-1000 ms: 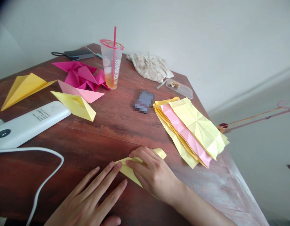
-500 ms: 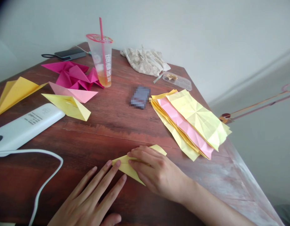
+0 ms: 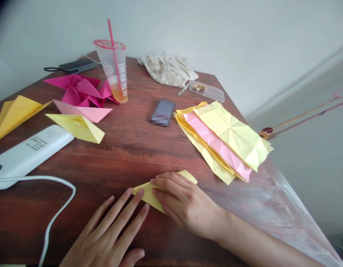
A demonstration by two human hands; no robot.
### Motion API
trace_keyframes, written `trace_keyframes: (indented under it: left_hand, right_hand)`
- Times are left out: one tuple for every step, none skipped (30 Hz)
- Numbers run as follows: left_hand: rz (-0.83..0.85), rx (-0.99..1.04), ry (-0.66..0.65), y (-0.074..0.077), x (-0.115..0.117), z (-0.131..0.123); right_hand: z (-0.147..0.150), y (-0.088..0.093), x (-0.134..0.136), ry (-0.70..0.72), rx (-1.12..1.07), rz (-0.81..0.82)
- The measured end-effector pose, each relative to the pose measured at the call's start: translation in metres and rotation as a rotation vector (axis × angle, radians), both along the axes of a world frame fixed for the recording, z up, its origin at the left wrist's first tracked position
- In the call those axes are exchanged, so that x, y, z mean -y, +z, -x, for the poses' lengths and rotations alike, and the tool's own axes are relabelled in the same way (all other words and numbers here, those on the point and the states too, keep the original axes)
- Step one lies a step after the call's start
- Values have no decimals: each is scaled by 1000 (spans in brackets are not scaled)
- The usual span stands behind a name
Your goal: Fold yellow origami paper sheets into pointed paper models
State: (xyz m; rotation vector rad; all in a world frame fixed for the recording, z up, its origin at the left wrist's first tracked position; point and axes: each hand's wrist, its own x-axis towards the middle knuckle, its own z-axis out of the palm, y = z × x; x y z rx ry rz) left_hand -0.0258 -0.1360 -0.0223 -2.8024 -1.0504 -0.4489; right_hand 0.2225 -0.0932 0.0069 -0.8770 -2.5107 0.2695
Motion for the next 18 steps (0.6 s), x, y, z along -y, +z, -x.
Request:
trace_keyframes:
  left_hand:
    - [5,-7,-1,1,0,0]
    - [8,-8,-4,2,0,0]
    - [8,-2,-8,2,0,0]
    - [10,5,-11,1,1,-1]
    - [14,9,-12,0,0,-1]
    - [18,15,-13,0,0,-1]
    - [22,21,-13,-1,0,-2]
    - [26,27,-12,-2,0,-2]
    - [31,30,-9,-2,0,-3]
    - [32,34,-7,-2,0,-3]
    - [32,37,-7,-2,0,-3]
    - [32,38,-7,-1,0,-3]
    - [30,39,-8,0,1,-4]
    - [27,39,-7,1,1,-4]
    - [22,40,-9,2,2,-5]
    - [18,39,-9,2,2,-6]
    - [10,39,-10,2,2,-8]
    - [2,38,-12,2,2,-10]
  right_hand:
    - [1,-1,0,-3,-3,-13]
    - [1,-1,1,-6,-4,-25]
    - [2,-2,2,-11,-4,-35]
    - [2,-2,2,-15,-3,-44]
    - [2,-3,3,-18,0,-52]
    - [2,-4,4,-19,4,-60]
    - [2,-4,5,-19,10,-68]
    - [2,-5,5,-17,17,-74]
    - [1,-5,6,-13,25,-78]
    - [1,-6,6,-6,31,-81]
    - [0,-6,7,3,36,-85]
    - [-1,-6,7,12,39,-90]
    - [-1,-7,7,21,41,-95]
    - [-2,-7,7,28,39,-100]
    - [-2,-7,7,33,37,-104]
    - [-2,-7,7,36,35,-107]
    - [-2,-7,6,38,34,-108]
    - [-2,-7,6,37,33,-109]
